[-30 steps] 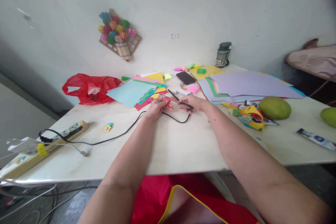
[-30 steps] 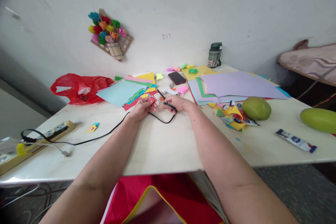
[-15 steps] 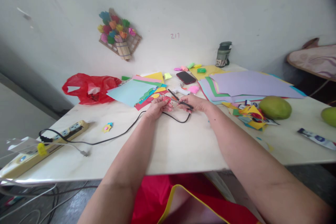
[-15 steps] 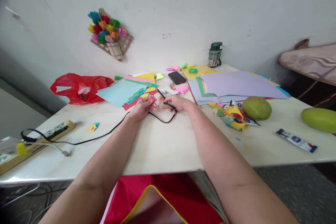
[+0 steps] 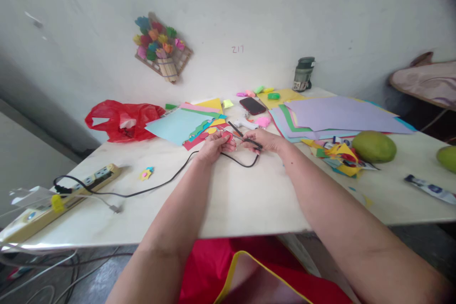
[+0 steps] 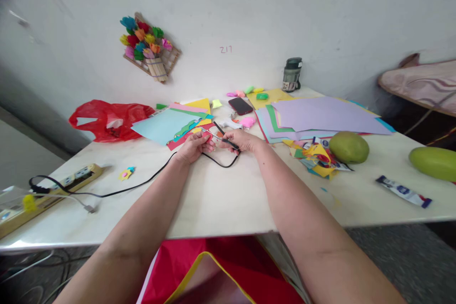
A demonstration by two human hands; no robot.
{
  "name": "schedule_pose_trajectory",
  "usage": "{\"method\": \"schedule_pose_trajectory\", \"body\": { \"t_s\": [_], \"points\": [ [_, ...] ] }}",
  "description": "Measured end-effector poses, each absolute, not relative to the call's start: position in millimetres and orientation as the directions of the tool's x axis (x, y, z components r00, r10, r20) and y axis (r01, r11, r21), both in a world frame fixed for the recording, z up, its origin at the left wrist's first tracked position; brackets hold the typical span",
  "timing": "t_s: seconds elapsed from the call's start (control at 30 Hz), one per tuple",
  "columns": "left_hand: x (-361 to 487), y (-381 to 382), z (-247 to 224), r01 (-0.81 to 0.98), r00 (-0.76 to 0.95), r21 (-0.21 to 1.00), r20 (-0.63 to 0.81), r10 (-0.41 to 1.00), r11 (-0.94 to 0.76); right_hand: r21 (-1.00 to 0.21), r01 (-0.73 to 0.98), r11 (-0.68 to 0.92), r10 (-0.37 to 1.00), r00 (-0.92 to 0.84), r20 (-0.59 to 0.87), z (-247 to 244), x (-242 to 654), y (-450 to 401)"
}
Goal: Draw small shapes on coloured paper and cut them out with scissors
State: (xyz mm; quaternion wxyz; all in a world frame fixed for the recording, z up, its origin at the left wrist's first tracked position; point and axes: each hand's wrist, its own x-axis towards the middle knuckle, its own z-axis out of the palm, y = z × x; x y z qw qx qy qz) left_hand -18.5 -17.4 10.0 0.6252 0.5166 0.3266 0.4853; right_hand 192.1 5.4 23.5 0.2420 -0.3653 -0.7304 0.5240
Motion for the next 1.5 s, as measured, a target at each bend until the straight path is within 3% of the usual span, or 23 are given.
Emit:
{"method": "schedule_pose_trajectory", "body": {
  "t_s": [0.47,0.73,1.5],
  "points": [
    [-18.9,-16.0,9.3,-0.265,0.308,0.964,0.072,0.949,0.013,-0.95,0.28,0.141,0.8,-0.597,-0.057,26.8,190.4,1.5],
    [-19.7,-11.3,3.8,-0.325,0.218,0.946,0.077,0.973,-0.002,-0.952,0.281,0.123,0.797,-0.6,-0.074,26.7,190.4,0.5],
    [-20.1,-12.8,5.1,-0.271,0.292,0.962,0.097,0.952,-0.015,-0.956,0.275,0.106,0.788,-0.609,-0.088,29.8,190.8,-1.9]
  ]
}}
